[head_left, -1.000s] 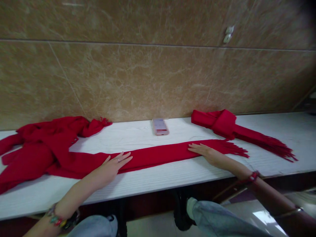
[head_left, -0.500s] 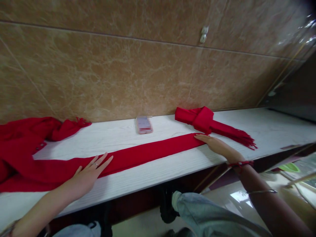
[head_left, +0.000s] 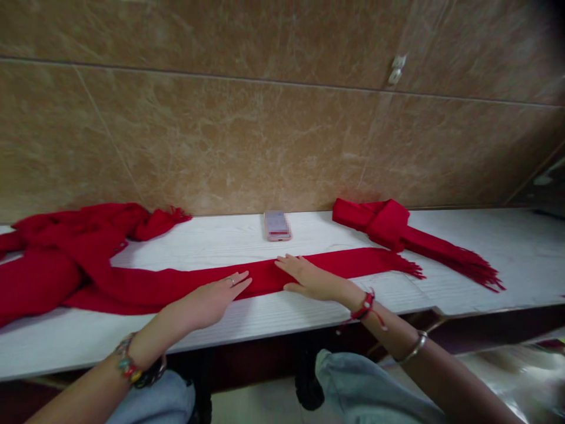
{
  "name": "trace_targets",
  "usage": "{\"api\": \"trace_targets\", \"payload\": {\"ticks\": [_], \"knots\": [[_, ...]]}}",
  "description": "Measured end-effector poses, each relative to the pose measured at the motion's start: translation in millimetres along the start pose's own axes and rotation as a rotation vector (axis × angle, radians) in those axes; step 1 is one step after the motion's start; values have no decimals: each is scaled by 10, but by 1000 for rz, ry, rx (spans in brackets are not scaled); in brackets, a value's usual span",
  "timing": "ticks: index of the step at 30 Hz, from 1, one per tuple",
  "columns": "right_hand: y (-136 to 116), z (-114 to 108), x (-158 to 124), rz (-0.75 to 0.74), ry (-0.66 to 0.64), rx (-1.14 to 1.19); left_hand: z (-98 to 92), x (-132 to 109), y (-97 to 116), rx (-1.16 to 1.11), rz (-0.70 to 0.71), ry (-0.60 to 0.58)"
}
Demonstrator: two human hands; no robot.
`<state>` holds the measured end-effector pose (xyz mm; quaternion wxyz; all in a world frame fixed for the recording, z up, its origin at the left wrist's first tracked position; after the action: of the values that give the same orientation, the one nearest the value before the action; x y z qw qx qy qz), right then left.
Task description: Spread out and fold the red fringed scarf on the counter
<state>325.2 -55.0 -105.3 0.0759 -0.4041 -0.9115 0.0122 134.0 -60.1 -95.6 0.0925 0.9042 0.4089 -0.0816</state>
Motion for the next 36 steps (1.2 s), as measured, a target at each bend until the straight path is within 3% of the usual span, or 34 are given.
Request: {"api": "trace_targets", "payload": {"ticks": [3,6,12,17,22,28,33,36], "knots": [[-211,119,221,-39,23,34,-8,-129,-125,16,-83,15],[-223,190,217,-61,24,24,35,-294,-281,120,-236,66],[-246,160,192,-80,13,20,129,-494,-358,221,-268,73],[-650,4,474,-157,108,0,42,-562,-470,274,-336,119],[-977,69,679,-259,104,-131,-27,-612,-561,311,-354,205],[-923,27,614,-241,226,-122,-132,-730,-590,280,-317,295],[-897,131,474,-387,332,-135,63,-734,-572,193,-279,175],[-871,161,466,-370,318,-66,91,-754,-585,144,-314,141]]}}
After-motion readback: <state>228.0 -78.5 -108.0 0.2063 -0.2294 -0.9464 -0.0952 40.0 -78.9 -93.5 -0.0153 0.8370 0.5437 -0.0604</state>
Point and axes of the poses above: each hand's wrist, its own x-axis towards the middle knuckle, its own z-axis out of the palm, y = z × x, the point moved 5 cm from there along x, towards the middle knuckle, and after that the axes turned 4 degrees about -x, right-handed, at the moved point
